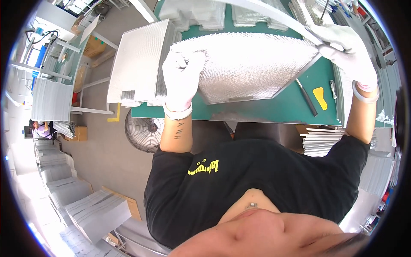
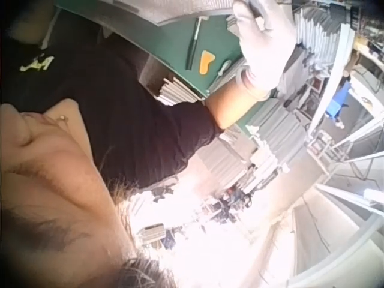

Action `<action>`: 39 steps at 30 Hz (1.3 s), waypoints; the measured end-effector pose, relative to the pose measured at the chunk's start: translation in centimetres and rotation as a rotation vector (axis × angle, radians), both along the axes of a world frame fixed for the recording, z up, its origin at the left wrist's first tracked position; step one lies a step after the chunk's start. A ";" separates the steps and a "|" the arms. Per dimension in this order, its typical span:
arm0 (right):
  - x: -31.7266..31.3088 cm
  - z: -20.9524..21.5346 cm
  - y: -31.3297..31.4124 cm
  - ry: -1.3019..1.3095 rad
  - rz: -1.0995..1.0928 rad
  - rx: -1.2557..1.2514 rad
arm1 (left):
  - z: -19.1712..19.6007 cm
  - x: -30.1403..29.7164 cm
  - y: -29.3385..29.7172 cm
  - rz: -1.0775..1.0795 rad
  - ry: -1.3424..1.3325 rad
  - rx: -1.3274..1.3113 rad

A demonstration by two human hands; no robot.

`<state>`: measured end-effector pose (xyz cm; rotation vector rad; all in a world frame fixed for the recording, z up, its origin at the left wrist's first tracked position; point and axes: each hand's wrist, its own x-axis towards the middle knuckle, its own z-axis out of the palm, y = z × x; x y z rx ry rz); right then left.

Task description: Assembling a metal mesh filter by fitting it into a metal frame, securing it with a hammer, and using an electric drill.

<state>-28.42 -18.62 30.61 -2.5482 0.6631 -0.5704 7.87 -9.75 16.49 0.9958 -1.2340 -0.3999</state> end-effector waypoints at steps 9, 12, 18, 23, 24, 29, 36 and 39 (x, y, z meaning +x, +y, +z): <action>1.0 -2.2 0.9 -0.199 -0.054 -0.162 | 0.6 -0.7 0.2 0.006 -0.022 -0.025; 0.4 -0.9 0.5 -0.088 0.009 -0.057 | -0.8 0.5 -0.3 -0.062 0.107 0.015; 1.1 -1.2 0.5 0.104 -0.045 -0.189 | -1.4 -1.1 0.2 0.063 0.154 0.005; 2.6 -9.5 1.8 -0.662 -0.234 0.170 | -11.9 -3.1 2.5 -0.219 0.335 0.213; 2.9 -10.9 1.8 -0.822 -0.241 0.246 | -14.9 -3.0 2.6 -0.159 0.195 0.282; 3.5 -16.8 2.3 -1.027 -0.420 0.325 | -17.3 -1.8 3.7 0.009 -0.423 0.510; 3.6 -17.6 2.1 -1.090 -0.448 0.332 | -17.5 -2.3 4.1 0.189 -0.548 0.488; 3.4 -17.6 2.1 -1.105 -0.432 0.326 | -16.8 -2.8 4.1 0.223 -0.561 0.508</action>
